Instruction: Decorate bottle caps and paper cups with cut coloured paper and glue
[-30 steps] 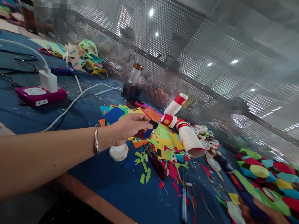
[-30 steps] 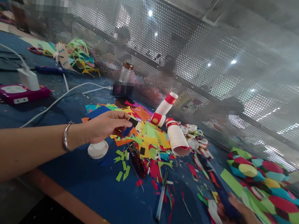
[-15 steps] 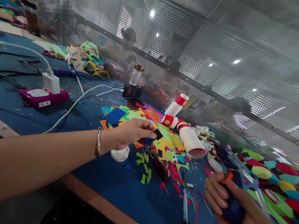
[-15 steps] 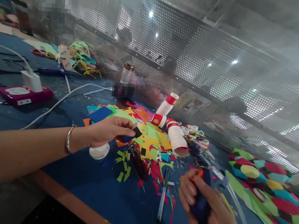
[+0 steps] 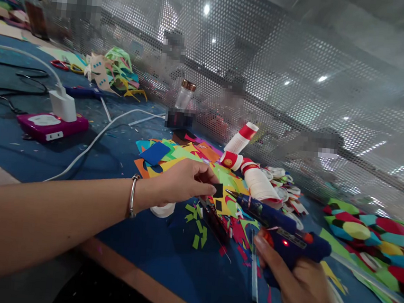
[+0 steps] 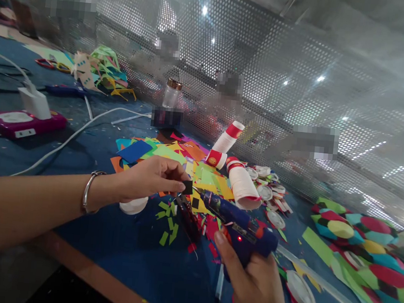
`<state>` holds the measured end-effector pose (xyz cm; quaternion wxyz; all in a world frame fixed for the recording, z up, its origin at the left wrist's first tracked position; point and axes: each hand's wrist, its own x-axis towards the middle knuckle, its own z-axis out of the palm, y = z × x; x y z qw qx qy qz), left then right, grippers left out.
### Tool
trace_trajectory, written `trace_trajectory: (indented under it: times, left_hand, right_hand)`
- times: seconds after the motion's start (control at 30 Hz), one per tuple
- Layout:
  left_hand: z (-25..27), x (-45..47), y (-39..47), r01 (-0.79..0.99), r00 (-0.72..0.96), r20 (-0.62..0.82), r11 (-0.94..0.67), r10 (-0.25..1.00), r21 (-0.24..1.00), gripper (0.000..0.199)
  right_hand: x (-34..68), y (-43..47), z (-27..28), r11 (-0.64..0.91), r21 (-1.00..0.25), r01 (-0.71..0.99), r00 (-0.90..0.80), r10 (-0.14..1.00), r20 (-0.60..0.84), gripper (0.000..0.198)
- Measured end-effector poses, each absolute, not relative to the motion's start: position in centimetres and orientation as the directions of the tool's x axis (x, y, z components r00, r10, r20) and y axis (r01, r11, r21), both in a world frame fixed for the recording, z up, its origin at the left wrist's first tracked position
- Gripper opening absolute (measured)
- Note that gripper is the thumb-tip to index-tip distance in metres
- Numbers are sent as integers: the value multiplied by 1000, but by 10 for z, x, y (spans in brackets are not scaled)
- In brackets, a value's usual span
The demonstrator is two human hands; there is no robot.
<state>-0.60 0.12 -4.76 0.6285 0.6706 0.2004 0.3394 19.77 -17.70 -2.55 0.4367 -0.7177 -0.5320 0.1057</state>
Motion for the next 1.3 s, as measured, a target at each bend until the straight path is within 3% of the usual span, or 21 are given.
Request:
trace_trajectory:
  times: [0.2, 0.37, 0.57, 0.87, 1.13, 1.3]
  left_hand:
    - [-44, -7, 0, -165, 690, 191, -105, 698, 981, 18]
    - [-41, -7, -1, -182, 702, 176, -65, 690, 981, 19]
    - [-42, -7, -2, -182, 714, 179, -67, 677, 981, 18]
    - [-41, -8, -4, -180, 722, 169, -53, 670, 982, 18]
    - [-38, -8, -3, -159, 723, 169, -77, 670, 984, 15]
    - [-38, -8, -4, -160, 732, 162, -64, 662, 985, 16]
  right_hand:
    - [198, -179, -25, -50, -493, 869, 249, 904, 347, 30]
    - [193, -181, -25, -49, -435, 899, 235, 892, 386, 43]
    - [203, -178, -30, 57, -322, 945, 85, 908, 410, 37]
    - [202, -179, -37, 26, -325, 945, 133, 879, 458, 45]
    - [206, -177, -36, 74, -303, 950, 83, 876, 475, 35]
    - [200, -179, -38, 12, -376, 927, 173, 874, 454, 50]
